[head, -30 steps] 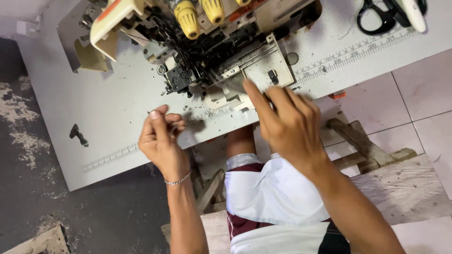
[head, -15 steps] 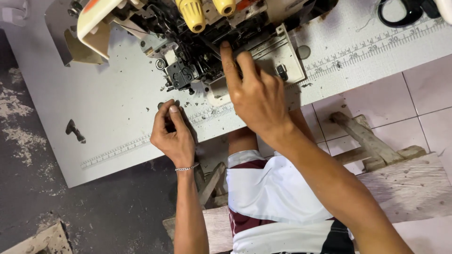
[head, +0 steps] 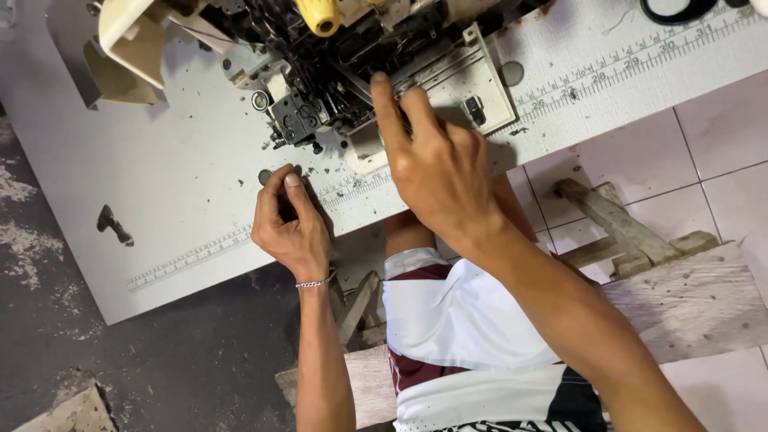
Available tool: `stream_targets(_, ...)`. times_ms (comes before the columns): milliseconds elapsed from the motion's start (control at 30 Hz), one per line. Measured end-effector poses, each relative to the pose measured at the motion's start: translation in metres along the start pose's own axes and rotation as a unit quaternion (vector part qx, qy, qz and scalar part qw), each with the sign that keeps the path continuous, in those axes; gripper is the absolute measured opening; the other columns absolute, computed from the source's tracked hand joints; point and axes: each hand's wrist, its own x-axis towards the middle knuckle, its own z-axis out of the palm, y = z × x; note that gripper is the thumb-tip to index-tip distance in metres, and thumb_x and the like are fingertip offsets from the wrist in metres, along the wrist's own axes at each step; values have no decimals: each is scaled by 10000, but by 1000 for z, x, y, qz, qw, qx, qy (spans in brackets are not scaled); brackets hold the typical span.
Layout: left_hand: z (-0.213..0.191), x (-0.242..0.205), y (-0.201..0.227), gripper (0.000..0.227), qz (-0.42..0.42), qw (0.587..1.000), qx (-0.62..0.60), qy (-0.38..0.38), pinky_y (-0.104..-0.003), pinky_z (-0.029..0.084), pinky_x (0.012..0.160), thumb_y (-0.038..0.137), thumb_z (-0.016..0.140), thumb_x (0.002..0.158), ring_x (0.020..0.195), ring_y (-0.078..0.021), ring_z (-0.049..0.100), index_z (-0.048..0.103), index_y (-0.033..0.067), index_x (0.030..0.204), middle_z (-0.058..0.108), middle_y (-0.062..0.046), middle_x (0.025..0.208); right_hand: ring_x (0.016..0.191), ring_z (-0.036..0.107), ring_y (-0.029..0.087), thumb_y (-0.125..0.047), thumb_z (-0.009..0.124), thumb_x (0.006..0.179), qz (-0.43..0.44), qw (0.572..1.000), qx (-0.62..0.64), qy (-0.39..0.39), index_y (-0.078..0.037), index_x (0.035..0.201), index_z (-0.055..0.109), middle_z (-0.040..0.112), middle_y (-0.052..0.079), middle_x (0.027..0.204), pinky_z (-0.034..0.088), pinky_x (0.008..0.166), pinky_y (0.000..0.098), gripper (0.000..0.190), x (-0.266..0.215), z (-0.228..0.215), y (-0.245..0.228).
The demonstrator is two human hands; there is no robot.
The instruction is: The person works on a sewing machine, using tweezers to remove debris from the bobbin area and a toothbrush to clean the internal mechanisms. They then use a screwdriver to adjust components near the thread tension discs and the needle area.
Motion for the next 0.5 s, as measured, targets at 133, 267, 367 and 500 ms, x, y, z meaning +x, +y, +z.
stream_targets(133,0,2,3,188,-1,1000,2,-1,-329,582,786,161,593,1064,923,-217,739,734,42,1096,757,-96,996,439,542,102,0,629,1033,11,999,-12,-35,25,1456,519,604,102,1034,522,346,239,438,9,-3,-6)
stream_targets(267,0,1,6,191,-8,1000,3,-3,-315,592,770,166,593,1063,919,-209,740,740,48,1095,758,-93,986,427,572,114,-76,603,1016,43,995,1,-94,28,1439,526,609,108,1052,550,359,253,443,8,-11,-12)
stream_targets(367,0,1,6,190,8,1000,12,-3,-322,584,778,153,591,1066,915,-215,737,736,34,1092,756,-98,985,418,606,136,-121,613,1056,25,999,22,-43,22,1399,568,680,138,946,526,323,250,374,18,-6,-16)
stream_targets(500,-1,3,4,113,9,1000,-9,0,-382,572,747,86,649,1040,828,-295,738,754,61,1075,732,-109,889,451,670,307,-9,626,873,78,992,65,-71,60,1415,537,657,130,777,564,417,480,553,24,-27,-25)
